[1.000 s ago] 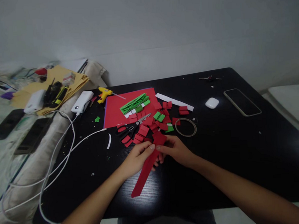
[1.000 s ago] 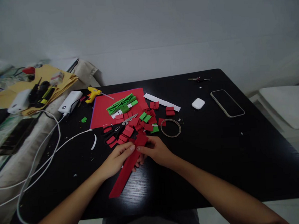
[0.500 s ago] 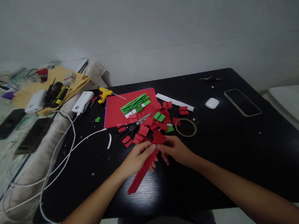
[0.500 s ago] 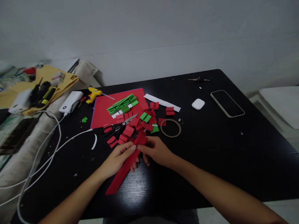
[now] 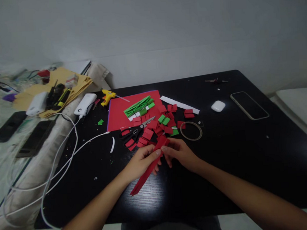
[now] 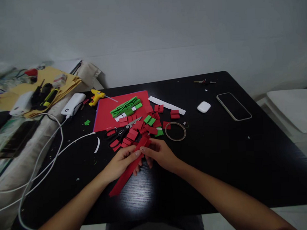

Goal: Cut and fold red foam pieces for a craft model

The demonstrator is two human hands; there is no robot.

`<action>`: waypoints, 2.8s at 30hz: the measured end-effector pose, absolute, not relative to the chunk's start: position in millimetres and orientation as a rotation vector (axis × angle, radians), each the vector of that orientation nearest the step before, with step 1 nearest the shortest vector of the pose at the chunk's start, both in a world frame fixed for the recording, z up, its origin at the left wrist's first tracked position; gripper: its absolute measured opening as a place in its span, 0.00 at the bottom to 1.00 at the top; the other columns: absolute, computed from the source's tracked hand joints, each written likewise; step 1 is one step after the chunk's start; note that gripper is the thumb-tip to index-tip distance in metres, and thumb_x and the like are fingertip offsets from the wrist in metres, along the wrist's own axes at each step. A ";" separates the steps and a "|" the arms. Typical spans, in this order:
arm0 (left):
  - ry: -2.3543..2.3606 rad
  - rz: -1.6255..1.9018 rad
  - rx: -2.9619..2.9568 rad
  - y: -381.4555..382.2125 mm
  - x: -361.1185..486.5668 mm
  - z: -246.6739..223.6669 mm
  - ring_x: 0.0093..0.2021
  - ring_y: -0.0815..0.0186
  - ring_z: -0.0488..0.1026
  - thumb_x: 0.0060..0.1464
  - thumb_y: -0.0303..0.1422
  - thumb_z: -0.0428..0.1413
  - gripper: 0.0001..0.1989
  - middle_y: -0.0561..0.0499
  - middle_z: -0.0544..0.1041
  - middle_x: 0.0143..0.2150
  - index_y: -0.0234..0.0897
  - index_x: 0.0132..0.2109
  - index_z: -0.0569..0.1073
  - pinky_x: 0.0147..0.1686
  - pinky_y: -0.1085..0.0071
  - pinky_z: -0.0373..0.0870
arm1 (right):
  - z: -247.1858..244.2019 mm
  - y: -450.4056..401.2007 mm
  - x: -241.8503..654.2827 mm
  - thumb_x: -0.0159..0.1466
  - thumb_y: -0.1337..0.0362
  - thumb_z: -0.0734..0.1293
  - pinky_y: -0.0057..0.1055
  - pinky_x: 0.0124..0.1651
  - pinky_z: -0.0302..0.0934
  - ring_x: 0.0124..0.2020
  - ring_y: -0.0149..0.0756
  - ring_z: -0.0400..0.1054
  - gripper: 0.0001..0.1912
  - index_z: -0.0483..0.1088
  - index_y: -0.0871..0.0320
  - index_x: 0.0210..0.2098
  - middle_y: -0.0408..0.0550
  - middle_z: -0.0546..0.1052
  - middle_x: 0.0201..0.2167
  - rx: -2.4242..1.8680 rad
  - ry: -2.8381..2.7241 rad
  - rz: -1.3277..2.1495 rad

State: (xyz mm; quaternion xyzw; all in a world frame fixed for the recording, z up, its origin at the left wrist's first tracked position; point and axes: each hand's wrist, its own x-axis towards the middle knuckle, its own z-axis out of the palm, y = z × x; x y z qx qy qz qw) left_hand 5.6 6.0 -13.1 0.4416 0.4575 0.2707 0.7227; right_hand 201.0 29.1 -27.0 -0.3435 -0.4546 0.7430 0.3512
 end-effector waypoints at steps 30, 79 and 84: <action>1.017 0.522 1.010 5.2 3.6 -8.8 0.26 0.70 0.75 0.58 0.44 0.64 0.17 0.52 0.76 0.32 0.32 0.38 0.74 0.27 0.73 0.74 | -22.6 36.5 205.0 0.58 0.48 0.76 0.24 0.19 0.64 0.18 0.27 0.66 0.20 0.71 0.59 0.31 0.38 0.71 0.20 -1.048 -1.047 1.791; 1.059 0.499 0.975 6.7 3.4 -7.5 0.28 0.67 0.77 0.56 0.45 0.64 0.19 0.49 0.78 0.34 0.32 0.41 0.75 0.29 0.70 0.76 | -20.0 43.2 209.6 0.56 0.52 0.78 0.26 0.19 0.66 0.18 0.28 0.66 0.18 0.74 0.60 0.34 0.38 0.71 0.20 -1.078 -1.033 1.798; 1.050 0.543 1.022 6.5 4.5 -8.0 0.29 0.67 0.76 0.55 0.45 0.65 0.19 0.48 0.78 0.34 0.31 0.41 0.75 0.28 0.72 0.73 | -20.3 48.0 214.4 0.56 0.52 0.78 0.26 0.20 0.65 0.18 0.28 0.66 0.18 0.74 0.60 0.34 0.39 0.73 0.21 -1.108 -0.964 1.710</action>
